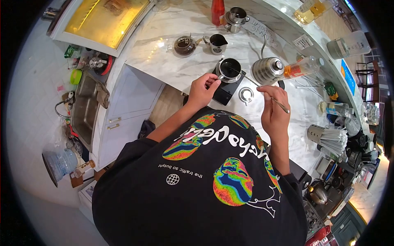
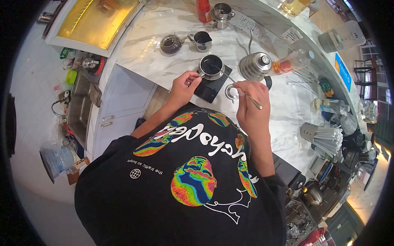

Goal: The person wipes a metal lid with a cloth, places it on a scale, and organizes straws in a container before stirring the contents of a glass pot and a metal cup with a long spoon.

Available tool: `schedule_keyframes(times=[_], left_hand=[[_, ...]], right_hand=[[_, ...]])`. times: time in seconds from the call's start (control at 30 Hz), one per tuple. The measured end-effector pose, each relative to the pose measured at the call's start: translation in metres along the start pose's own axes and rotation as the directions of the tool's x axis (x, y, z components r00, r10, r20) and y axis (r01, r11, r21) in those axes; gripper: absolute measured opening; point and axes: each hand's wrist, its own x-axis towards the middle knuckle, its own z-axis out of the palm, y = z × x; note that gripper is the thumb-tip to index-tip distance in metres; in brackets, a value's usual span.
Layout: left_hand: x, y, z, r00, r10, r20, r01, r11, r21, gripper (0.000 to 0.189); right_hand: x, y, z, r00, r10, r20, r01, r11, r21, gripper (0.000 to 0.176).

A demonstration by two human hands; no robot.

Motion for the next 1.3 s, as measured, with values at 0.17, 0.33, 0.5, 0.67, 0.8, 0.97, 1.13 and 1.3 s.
schedule_keyframes(times=[0.17,0.33,0.5,0.67,0.8,0.97,1.13,1.3], left_hand=[[0.008,0.006,-0.027,0.998,0.043,0.035,-0.045,0.997,0.056,0.019],[0.026,-0.017,-0.061,0.995,0.045,0.085,-0.052,0.995,0.085,0.020],[0.054,-0.023,-0.093,0.989,0.025,0.144,-0.037,0.996,0.085,0.019],[0.082,-0.038,-0.126,0.987,0.022,0.157,-0.035,0.996,0.081,0.019],[0.103,-0.053,-0.151,0.987,0.008,0.161,-0.026,0.994,0.109,0.019],[0.131,-0.064,-0.184,0.991,0.033,0.131,-0.053,0.986,0.157,0.021],[0.147,-0.101,-0.210,0.984,0.017,0.178,-0.062,0.966,0.250,0.041],[0.156,-0.124,-0.216,0.965,-0.062,0.256,-0.043,0.922,0.384,0.056]], right_hand=[[-0.001,-0.016,-0.002,0.986,0.076,-0.152,-0.070,0.996,0.047,0.016],[0.000,-0.035,0.010,0.968,0.133,-0.212,-0.135,0.991,0.005,0.018],[0.008,-0.057,0.027,0.842,0.327,-0.429,-0.307,0.945,0.117,0.024],[0.035,-0.051,0.057,0.663,0.494,-0.562,-0.378,0.869,0.318,0.028],[0.069,-0.037,0.091,0.703,0.465,-0.538,-0.460,0.874,0.156,0.027],[0.111,-0.007,0.141,0.740,0.463,-0.488,-0.534,0.846,-0.005,0.032],[0.125,0.045,0.170,0.676,0.647,-0.353,-0.678,0.734,0.047,0.034],[0.129,0.075,0.173,0.597,0.773,-0.215,-0.729,0.634,0.258,0.037]])
